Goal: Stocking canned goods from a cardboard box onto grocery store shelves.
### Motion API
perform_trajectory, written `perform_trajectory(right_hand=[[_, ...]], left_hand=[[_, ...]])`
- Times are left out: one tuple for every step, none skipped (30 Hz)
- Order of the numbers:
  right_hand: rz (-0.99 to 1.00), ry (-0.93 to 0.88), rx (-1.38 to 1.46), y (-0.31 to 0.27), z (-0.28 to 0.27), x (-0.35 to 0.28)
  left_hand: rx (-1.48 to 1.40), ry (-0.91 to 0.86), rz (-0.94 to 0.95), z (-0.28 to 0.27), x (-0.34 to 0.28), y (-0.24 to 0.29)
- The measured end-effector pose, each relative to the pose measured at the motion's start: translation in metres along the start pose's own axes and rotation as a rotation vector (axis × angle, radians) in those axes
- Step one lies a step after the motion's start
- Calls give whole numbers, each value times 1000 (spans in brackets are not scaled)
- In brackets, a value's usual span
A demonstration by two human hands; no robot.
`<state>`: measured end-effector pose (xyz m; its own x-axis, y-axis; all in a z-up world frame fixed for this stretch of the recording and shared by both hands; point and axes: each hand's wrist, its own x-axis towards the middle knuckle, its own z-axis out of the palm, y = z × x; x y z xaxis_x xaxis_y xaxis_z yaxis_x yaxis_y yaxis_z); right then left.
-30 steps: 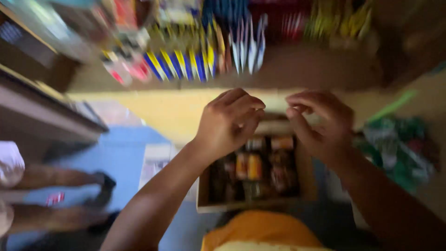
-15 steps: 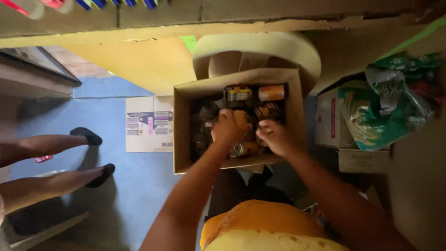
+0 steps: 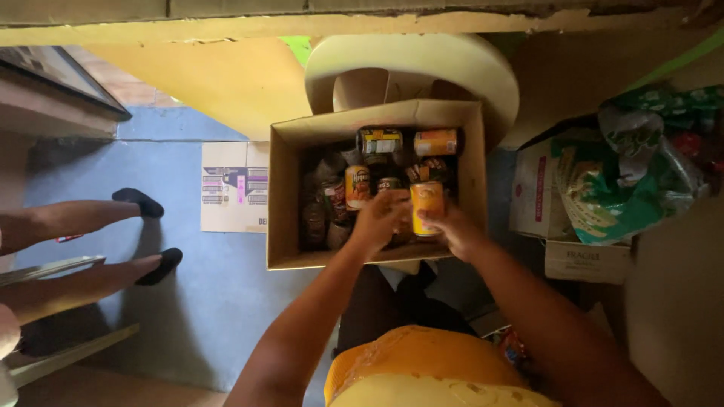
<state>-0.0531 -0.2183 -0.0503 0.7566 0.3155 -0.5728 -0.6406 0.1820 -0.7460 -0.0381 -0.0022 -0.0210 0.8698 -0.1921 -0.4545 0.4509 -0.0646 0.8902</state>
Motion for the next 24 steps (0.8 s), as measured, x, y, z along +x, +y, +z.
perform_trajectory(right_hand=[[21, 26, 76, 3, -5, 2], [20, 32, 75, 4, -11, 6], [66, 106, 145, 6, -16, 10], [118, 180, 216, 10, -21, 12], [122, 184, 217, 9, -20, 7], [156, 210, 264, 5, -18, 5], [190, 235, 310, 2, -16, 3], [186, 235, 309, -2, -15, 4], [184, 235, 322, -5, -13, 6], [190, 236, 335, -6, -12, 3], [192, 238, 334, -7, -12, 0], [189, 234, 333, -8, -11, -1], [185, 230, 332, -9, -10, -3], [185, 225, 330, -9, -11, -2], [166, 211, 329, -9, -12, -2], [150, 196, 328, -9, -12, -3], [151, 190, 327, -8, -9, -7], [132, 170, 335, -11, -9, -9], [113, 151, 343, -14, -8, -10], [104, 142, 339, -17, -7, -10], [97, 126, 365, -20, -6, -9], [91, 114, 393, -21, -6, -12], [85, 109, 390, -18, -8, -14], [80, 89, 413, -16, -10, -14]], left_hand=[[-28, -41, 52, -4, 8, -14], [-29, -47, 53, -16, 18, -12], [320, 199, 83, -27, 28, -9], [669, 448, 106, -38, 35, -9], [668, 443, 102, -38, 36, -4], [787, 476, 66, -39, 40, 2], [906, 508, 30, -41, 43, 9], [905, 510, 35, -37, 45, 17], [986, 485, -40, -33, 46, 25], [1065, 456, -122, -29, 44, 30], [1063, 455, -123, -27, 49, 21], [1129, 446, -128, -28, 53, 12], [1195, 437, -133, -28, 57, 3], [1194, 443, -134, -29, 57, 8], [1212, 421, -144, -30, 57, 13], [1230, 399, -156, -31, 54, 17], [1230, 405, -160, -32, 46, 20], [1171, 384, -160, -34, 42, 25], [1111, 363, -160, -35, 38, 32], [1111, 376, -154, -39, 37, 26], [824, 349, -142, -42, 35, 20], [538, 312, -128, -45, 31, 13], [539, 318, -122, -46, 21, 10], [127, 199, -142, -49, 13, 9]])
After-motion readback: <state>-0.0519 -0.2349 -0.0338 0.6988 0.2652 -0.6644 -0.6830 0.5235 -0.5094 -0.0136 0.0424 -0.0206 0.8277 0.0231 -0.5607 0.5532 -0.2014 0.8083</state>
